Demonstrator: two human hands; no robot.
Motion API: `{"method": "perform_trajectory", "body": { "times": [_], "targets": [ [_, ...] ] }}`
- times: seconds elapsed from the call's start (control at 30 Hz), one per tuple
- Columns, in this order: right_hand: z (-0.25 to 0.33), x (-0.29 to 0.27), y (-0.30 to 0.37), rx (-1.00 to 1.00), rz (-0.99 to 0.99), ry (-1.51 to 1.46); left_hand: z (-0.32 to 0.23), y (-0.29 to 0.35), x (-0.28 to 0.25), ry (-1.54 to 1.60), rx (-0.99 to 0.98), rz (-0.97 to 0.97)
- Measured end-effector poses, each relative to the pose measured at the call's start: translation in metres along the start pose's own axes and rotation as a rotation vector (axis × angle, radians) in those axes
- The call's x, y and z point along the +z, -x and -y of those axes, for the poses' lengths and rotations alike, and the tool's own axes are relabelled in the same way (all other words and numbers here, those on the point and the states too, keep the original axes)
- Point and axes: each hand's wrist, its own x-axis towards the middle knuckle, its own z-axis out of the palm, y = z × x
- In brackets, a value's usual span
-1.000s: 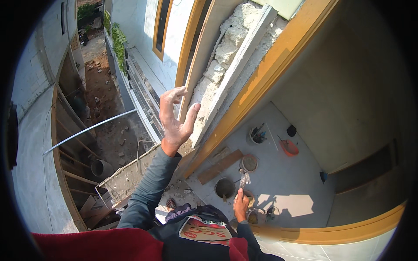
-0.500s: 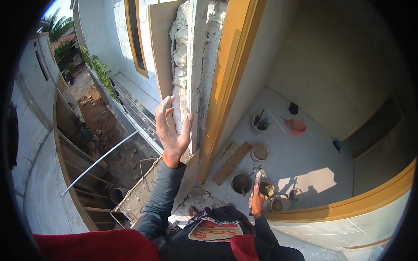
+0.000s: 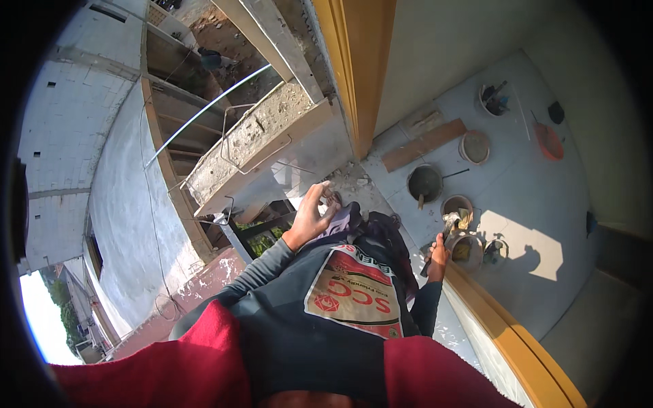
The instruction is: The person prepares a window ledge by nailing wooden supports into the frame with a hammer, applying mortar from a bucket using a trowel, and smoothing the material with a sponge.
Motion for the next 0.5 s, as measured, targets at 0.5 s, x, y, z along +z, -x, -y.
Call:
{"method": "perform_trajectory", "body": {
  "times": [0.5],
  "targets": [
    [-0.075,-0.067,-0.168,-0.147,0.313,0.351,-0.032,0.012,0.068,-0.22,-0.237,0.656]
  ]
}}
